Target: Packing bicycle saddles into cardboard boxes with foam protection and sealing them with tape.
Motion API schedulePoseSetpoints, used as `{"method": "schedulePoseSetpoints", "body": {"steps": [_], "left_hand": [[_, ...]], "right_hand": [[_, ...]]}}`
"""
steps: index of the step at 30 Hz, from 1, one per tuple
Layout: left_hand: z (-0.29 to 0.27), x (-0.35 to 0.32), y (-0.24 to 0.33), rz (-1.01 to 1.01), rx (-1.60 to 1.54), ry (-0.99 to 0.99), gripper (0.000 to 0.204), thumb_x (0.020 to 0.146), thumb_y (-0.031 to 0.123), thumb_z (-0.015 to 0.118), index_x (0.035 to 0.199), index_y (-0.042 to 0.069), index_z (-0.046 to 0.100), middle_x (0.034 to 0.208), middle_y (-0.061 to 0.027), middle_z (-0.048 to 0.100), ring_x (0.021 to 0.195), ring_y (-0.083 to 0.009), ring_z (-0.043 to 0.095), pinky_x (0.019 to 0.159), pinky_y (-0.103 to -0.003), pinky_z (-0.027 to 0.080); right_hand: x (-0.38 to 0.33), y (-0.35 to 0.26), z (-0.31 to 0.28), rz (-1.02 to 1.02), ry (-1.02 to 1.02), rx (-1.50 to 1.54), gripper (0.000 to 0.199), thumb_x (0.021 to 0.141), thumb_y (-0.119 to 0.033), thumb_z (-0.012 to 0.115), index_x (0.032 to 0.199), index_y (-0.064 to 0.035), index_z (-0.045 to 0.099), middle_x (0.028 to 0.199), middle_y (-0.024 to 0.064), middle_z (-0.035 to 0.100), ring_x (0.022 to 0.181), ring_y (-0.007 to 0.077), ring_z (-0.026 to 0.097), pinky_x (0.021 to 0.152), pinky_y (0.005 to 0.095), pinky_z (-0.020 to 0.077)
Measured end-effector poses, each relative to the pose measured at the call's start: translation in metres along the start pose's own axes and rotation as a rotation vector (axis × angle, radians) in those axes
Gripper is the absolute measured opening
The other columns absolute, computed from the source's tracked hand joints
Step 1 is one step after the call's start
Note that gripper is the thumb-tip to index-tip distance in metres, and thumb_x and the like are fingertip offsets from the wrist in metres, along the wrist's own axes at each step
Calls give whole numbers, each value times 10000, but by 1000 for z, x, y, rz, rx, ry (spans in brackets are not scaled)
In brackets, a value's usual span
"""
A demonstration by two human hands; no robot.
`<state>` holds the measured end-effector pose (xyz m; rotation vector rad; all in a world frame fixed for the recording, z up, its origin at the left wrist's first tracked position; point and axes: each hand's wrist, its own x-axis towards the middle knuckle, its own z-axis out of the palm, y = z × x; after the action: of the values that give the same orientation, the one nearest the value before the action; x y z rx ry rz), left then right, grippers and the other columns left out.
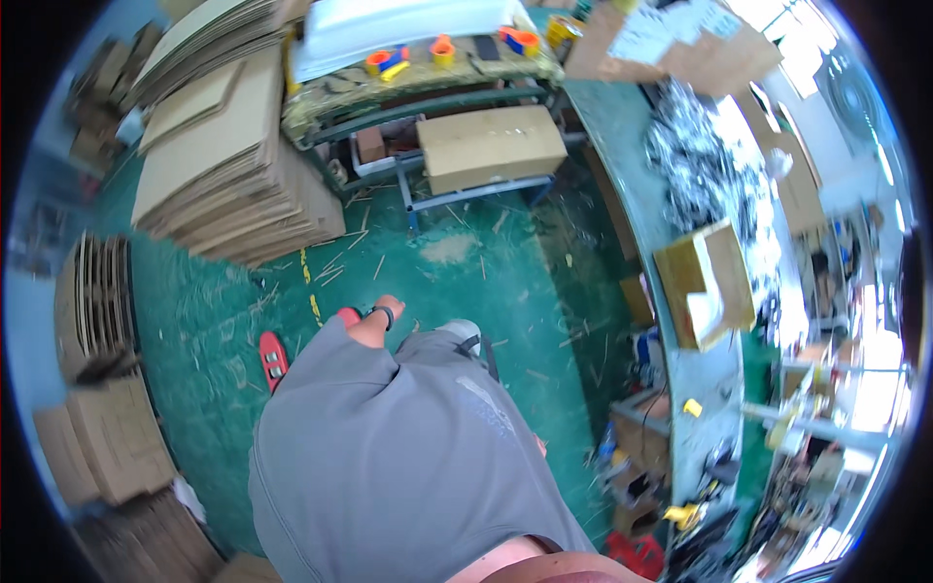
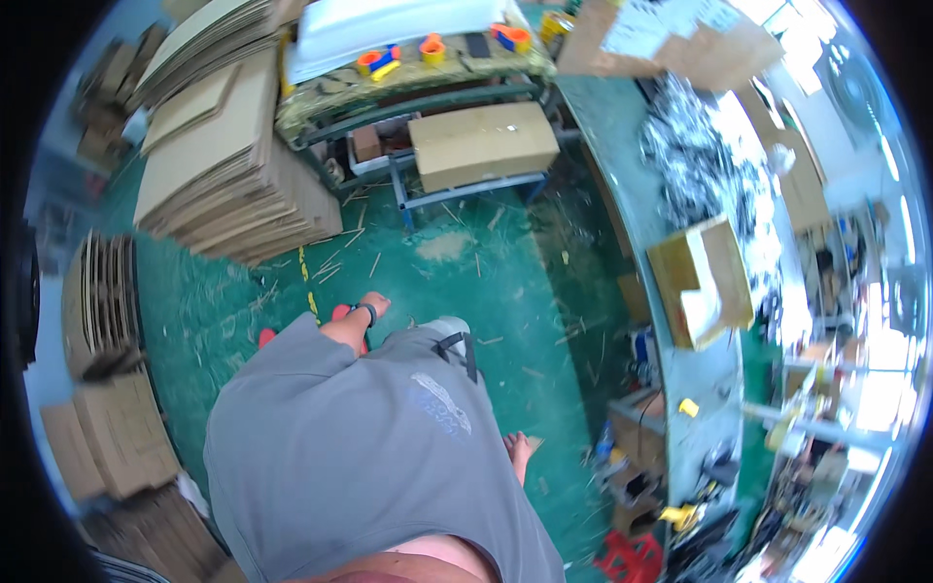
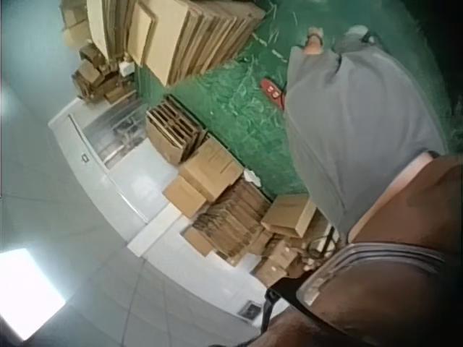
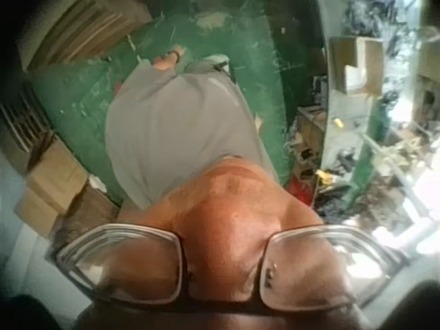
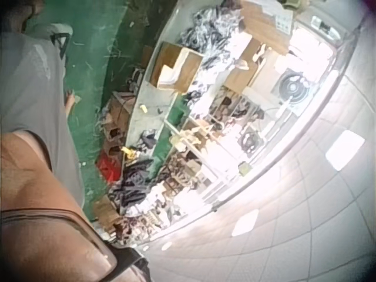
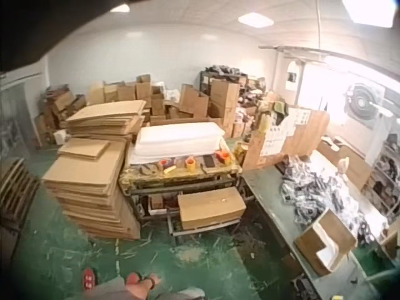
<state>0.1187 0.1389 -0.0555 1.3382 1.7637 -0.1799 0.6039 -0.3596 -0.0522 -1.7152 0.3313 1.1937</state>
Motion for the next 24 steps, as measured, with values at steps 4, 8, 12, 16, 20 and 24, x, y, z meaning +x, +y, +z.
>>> {"method": "schedulePoseSetpoints", "body": {"steps": [4, 8, 12, 16, 20, 24], "left_hand": [[-41, -50, -87, -232, -257, 313, 420, 1029, 418, 698, 1248, 80, 820, 1318, -206, 783, 1234, -414, 736, 1074, -501, 580], [-93, -5, -32, -200, -591, 695, 392, 1017, 372, 738, 1280, 84, 774, 1205, -181, 817, 1166, -400, 762, 1025, -502, 592], [-288, 13, -36, -125, -551, 1094, 495, 1033, 340, 742, 1460, 100, 676, 1307, -170, 787, 1218, -395, 733, 1035, -520, 574], [-485, 90, 5, 85, -379, 1369, 560, 998, 338, 789, 1484, 98, 648, 1381, -169, 748, 1278, -413, 684, 1042, -539, 561], [-741, 172, 45, 231, -84, 1567, 678, 963, 350, 827, 1524, 56, 584, 1494, -249, 654, 1356, -445, 619, 1104, -537, 528], [-970, 243, 123, 245, 52, 1581, 772, 963, 363, 829, 1585, 45, 500, 1662, -268, 503, 1514, -449, 499, 1250, -546, 419]], "right_hand": [[-33, -102, 88, 27, -64, -350, 574, 1122, -325, 652, 1583, -21, 495, 1471, 260, 675, 1259, 432, 722, 941, 518, 633], [46, -159, 22, -756, -211, -1357, 239, 1061, -267, 686, 1155, -49, 714, 1123, 177, 774, 991, 313, 757, 810, 486, 615], [7, -205, 178, -1111, -291, -1669, 194, 1035, -242, 699, 1018, -50, 718, 979, 149, 770, 852, 276, 743, 743, 473, 598], [6, -244, 340, -1216, -297, -1629, 193, 1033, -240, 699, 1011, -49, 714, 965, 146, 764, 837, 274, 735, 735, 474, 594], [-11, -273, 531, -1301, -337, -1554, 192, 1031, -238, 700, 1003, -48, 709, 951, 143, 757, 822, 271, 727, 727, 474, 590], [-28, -282, 673, -1337, -315, -1490, 192, 1029, -237, 701, 996, -47, 705, 936, 140, 751, 807, 269, 719, 719, 474, 586]]}}
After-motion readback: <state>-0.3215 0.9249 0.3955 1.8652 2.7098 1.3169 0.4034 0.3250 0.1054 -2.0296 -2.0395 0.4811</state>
